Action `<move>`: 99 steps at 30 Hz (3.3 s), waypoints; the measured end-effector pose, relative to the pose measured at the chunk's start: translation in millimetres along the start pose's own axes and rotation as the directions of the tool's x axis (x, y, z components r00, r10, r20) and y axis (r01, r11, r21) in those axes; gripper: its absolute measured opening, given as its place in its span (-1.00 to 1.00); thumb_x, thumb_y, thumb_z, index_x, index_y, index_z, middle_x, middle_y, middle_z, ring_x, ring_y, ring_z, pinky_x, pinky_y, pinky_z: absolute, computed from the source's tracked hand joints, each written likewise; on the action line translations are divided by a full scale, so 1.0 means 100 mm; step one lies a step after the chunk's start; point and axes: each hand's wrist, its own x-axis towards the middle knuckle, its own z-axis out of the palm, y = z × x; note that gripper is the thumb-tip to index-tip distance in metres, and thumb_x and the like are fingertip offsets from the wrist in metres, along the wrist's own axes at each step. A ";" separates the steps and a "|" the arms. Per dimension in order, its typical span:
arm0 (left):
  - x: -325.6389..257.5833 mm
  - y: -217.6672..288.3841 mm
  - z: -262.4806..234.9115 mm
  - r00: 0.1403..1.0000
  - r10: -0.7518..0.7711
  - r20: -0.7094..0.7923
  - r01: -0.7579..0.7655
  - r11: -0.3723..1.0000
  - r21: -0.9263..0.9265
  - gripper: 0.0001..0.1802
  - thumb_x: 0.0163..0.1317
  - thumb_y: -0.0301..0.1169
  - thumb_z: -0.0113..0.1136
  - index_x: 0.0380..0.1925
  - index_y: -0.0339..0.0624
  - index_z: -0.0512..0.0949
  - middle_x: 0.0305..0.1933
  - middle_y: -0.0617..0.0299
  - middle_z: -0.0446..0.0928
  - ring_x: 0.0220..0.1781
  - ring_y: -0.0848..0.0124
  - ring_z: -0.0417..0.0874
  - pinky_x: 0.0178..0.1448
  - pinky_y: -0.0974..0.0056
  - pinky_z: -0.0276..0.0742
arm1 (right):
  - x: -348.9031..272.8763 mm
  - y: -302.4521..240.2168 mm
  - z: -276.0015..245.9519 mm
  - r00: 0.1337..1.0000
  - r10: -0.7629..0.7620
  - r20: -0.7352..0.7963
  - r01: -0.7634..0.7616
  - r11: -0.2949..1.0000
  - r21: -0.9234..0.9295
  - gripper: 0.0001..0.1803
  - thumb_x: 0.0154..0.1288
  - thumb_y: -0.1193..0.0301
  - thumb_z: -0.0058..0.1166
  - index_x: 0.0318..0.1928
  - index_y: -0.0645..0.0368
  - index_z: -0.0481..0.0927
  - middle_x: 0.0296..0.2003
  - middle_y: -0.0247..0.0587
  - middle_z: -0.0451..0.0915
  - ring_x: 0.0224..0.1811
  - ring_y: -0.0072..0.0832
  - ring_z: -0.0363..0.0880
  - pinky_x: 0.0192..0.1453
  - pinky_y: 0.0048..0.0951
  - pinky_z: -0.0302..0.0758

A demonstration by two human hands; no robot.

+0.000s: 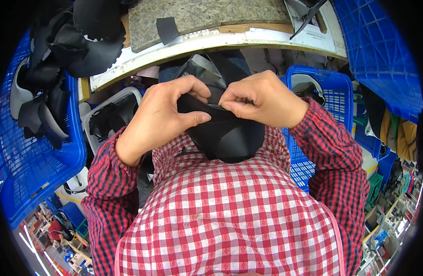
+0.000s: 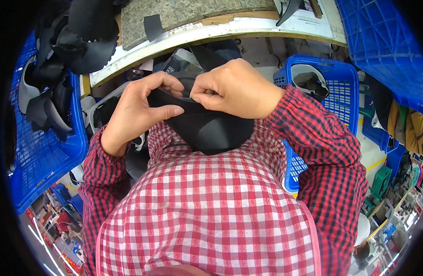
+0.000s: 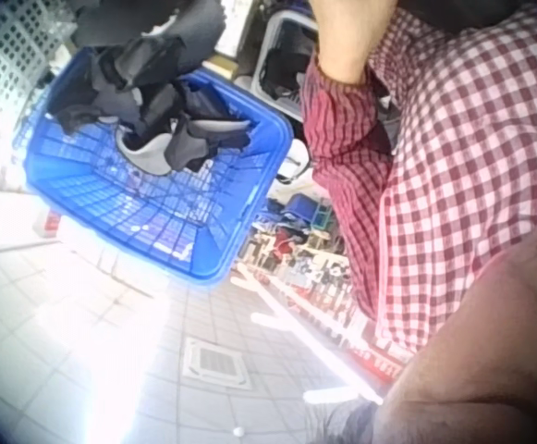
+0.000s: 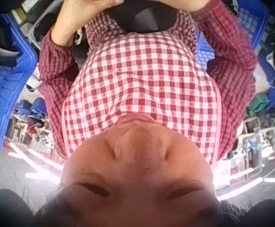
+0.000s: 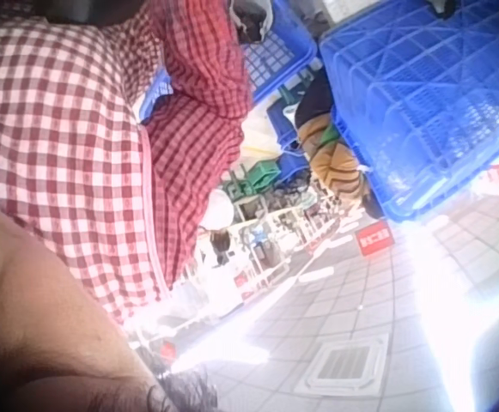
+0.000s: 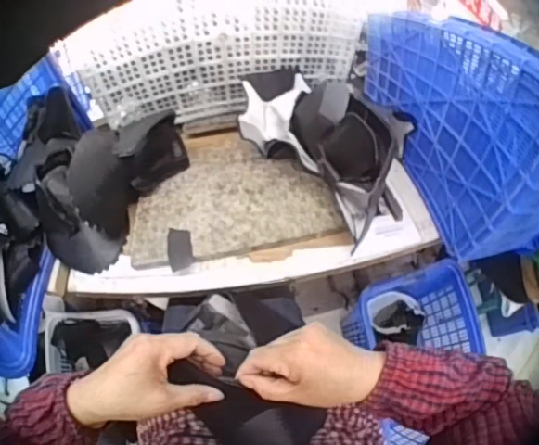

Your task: The person repeatedly picks up black shoe components from a blue basket, aligns and presses edges together by hand, and places the assembled parts on the table. The person briefly opens a notebook and continues handling the shoe parts.

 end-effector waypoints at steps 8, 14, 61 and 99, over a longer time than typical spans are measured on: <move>0.06 -0.07 -0.04 0.990 -0.111 0.083 0.120 0.987 -0.109 -0.75 0.03 -0.65 0.52 -0.24 -0.36 0.76 -0.26 0.19 0.78 -0.19 0.53 0.72 0.01 0.37 0.65 | -0.04 -0.03 0.13 0.969 -0.203 -0.139 0.155 0.943 -0.294 -0.92 0.15 0.47 0.38 -0.33 0.10 0.72 -0.48 -0.28 0.69 -0.42 -0.25 0.70 -0.31 -0.28 0.59; 0.06 -0.15 -0.03 0.994 -0.071 0.081 0.082 0.988 -0.132 -0.77 0.03 -0.63 0.54 -0.27 -0.35 0.77 -0.30 0.23 0.77 -0.23 0.57 0.70 -0.05 0.39 0.63 | -0.03 0.04 -0.03 0.938 0.319 0.135 -0.346 0.861 0.373 -0.74 0.55 0.29 0.19 -0.06 0.24 0.77 -0.28 -0.23 0.79 -0.24 -0.56 0.72 -0.08 -0.47 0.63; -0.20 -0.52 -0.12 0.942 -0.158 0.297 0.290 0.829 -0.478 -0.69 0.50 -0.39 0.23 0.13 -0.36 0.60 -0.09 0.11 0.74 -0.05 0.40 0.79 0.02 0.34 0.68 | -0.26 -0.07 0.47 0.962 -0.273 -0.020 0.214 0.796 -0.567 -0.85 0.12 0.31 0.32 -0.25 -0.10 0.68 -0.41 -0.47 0.50 -0.28 -0.45 0.56 -0.03 -0.32 0.37; 0.12 -0.08 0.31 0.719 0.245 -0.650 -0.673 0.477 -0.565 -0.48 0.46 -0.37 0.24 0.31 -0.38 0.36 0.35 0.00 0.46 0.35 0.22 0.51 0.53 0.13 0.31 | 0.04 -0.19 -0.03 0.778 0.482 -0.403 0.166 0.461 0.872 -0.66 0.43 0.42 0.34 0.15 0.22 0.65 0.06 -0.29 0.72 0.08 -0.54 0.66 0.29 -0.38 0.53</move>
